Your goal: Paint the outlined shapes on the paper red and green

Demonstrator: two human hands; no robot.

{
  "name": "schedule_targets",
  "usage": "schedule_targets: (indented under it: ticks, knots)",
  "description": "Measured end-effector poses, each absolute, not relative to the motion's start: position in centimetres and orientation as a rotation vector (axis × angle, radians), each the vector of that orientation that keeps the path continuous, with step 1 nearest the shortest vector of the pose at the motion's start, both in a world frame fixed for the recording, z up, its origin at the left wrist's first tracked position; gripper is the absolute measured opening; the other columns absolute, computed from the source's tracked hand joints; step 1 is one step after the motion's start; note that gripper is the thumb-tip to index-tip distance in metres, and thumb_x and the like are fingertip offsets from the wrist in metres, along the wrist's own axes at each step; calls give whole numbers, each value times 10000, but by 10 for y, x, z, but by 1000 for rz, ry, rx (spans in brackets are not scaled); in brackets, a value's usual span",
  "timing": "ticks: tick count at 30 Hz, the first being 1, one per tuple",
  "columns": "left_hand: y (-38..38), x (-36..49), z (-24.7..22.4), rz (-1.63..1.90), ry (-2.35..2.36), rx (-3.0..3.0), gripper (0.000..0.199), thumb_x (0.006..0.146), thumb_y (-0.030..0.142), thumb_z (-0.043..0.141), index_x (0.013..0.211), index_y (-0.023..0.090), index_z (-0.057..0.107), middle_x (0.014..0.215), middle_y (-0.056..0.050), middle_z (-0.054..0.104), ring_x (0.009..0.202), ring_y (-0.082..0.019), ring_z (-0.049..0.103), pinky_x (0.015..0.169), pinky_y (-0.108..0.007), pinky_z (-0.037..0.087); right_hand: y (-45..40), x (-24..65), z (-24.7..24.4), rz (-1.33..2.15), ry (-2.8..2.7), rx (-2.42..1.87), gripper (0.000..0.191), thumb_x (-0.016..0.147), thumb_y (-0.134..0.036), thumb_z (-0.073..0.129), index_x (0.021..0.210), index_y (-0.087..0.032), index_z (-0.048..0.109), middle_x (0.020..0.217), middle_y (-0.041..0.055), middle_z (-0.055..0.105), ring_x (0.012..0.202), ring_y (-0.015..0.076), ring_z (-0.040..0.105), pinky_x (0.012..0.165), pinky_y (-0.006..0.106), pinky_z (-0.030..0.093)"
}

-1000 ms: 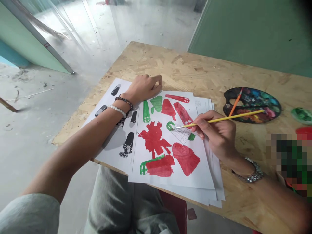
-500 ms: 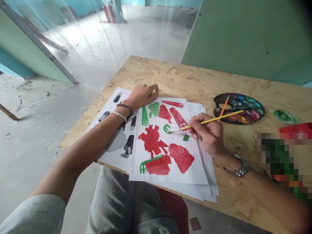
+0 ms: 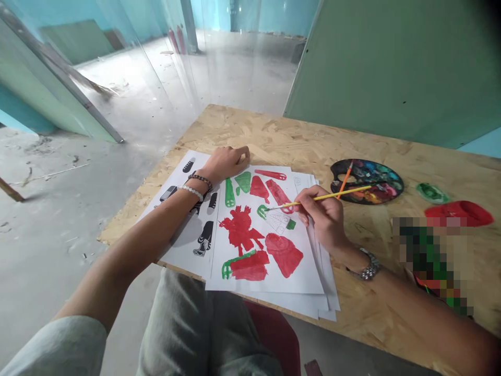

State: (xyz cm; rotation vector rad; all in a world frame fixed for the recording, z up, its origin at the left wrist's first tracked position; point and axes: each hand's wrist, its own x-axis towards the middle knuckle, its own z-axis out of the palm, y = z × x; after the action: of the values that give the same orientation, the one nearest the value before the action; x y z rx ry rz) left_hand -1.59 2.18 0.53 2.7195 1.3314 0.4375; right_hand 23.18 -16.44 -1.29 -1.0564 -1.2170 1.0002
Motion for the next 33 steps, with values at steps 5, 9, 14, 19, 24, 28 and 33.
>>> schedule_targets:
  ticks: [5, 9, 14, 19, 24, 28, 33]
  knots:
    - [23, -17, 7, 429, 1378, 2723, 323, 1015, 363, 508, 1161, 227, 762, 752, -58, 716, 690, -223, 625, 693, -337, 390, -162, 229, -13, 950, -1243, -1088, 416, 908, -624, 839, 930, -230, 710, 729, -21, 663, 556, 83, 499, 475, 238, 375]
    - [28, -19, 5, 419, 1395, 2721, 297, 1007, 369, 514, 1138, 251, 753, 696, -32, 673, 640, -206, 572, 686, -328, 384, -158, 230, -12, 935, -1291, -1139, 450, 896, -654, 830, 988, -219, 759, 803, 17, 723, 632, 107, 570, 516, 262, 423]
    - [24, -18, 7, 410, 1409, 2712, 336, 1016, 389, 495, 1152, 236, 762, 736, -49, 713, 688, -235, 635, 680, -341, 394, -161, 230, -10, 971, -1302, -1064, 395, 921, -596, 832, 953, -205, 784, 696, -16, 690, 519, 70, 473, 478, 252, 381]
    - [24, -17, 5, 416, 1386, 2707, 350, 1016, 338, 496, 1179, 202, 775, 811, -75, 760, 766, -246, 685, 718, -338, 401, -162, 230, -11, 971, -1259, -1054, 338, 941, -537, 836, 1013, -208, 798, 799, 5, 749, 488, 50, 474, 432, 229, 338]
    - [22, -17, 2, 445, 1351, 2709, 343, 1025, 326, 496, 1207, 202, 759, 802, -67, 756, 726, -232, 660, 694, -338, 372, -161, 228, -10, 965, -1190, -1046, 407, 921, -614, 831, 919, -211, 775, 733, -11, 683, 449, 54, 466, 408, 230, 334]
    - [18, -16, 4, 413, 1315, 2733, 355, 1025, 315, 510, 1269, 201, 741, 807, -63, 757, 736, -234, 667, 686, -338, 369, -164, 228, -9, 1009, -1179, -1035, 463, 887, -657, 846, 836, -205, 761, 676, -23, 612, 460, 54, 461, 425, 222, 320]
    - [16, -15, 5, 394, 1312, 2744, 355, 1041, 302, 484, 1267, 201, 738, 842, -70, 764, 727, -223, 642, 681, -339, 346, -167, 229, -10, 1048, -1234, -1044, 443, 889, -628, 856, 829, -195, 778, 665, -7, 619, 482, 64, 460, 435, 223, 311]
